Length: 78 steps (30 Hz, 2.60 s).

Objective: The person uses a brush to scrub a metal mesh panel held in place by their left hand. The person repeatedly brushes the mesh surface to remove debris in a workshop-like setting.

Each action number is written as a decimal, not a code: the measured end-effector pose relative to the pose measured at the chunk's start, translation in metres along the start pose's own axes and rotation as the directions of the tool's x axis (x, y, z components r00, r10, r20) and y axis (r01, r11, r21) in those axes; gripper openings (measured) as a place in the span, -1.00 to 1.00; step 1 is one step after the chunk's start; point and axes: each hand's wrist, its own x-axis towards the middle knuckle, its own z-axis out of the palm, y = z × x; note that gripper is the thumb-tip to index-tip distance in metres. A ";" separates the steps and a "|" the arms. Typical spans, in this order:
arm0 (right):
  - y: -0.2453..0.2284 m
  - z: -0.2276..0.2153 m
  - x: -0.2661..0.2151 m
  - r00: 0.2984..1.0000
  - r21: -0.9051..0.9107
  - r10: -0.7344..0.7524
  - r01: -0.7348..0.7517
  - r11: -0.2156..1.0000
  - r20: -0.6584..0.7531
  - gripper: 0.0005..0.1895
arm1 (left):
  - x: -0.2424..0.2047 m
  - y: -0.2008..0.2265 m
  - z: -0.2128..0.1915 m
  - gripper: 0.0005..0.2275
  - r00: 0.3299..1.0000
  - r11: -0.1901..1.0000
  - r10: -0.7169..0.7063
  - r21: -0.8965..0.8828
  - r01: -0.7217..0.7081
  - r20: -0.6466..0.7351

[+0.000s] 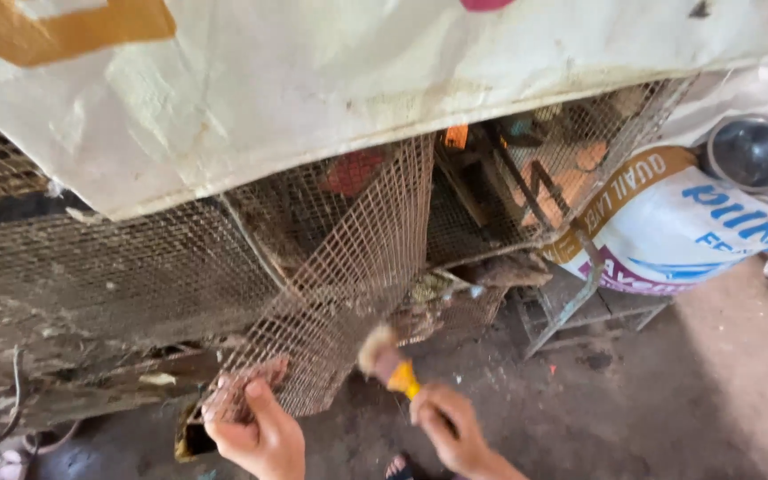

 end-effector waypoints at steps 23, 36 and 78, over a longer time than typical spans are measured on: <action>-0.009 -0.023 0.070 0.902 -0.190 -0.371 0.333 0.923 -0.222 -0.78 | -0.011 -0.034 -0.010 -0.67 0.977 0.971 -0.188 0.129 0.200 -0.102; -0.021 -0.031 0.084 0.866 -0.350 -0.433 0.336 0.874 -0.250 -0.66 | -0.007 -0.032 -0.012 -0.72 0.987 0.974 -0.149 0.161 0.156 -0.059; 0.059 -0.005 0.029 0.973 -0.309 -0.187 0.138 0.941 -0.134 -0.69 | 0.020 0.075 -0.042 -0.59 0.943 0.950 -0.184 0.295 0.099 0.276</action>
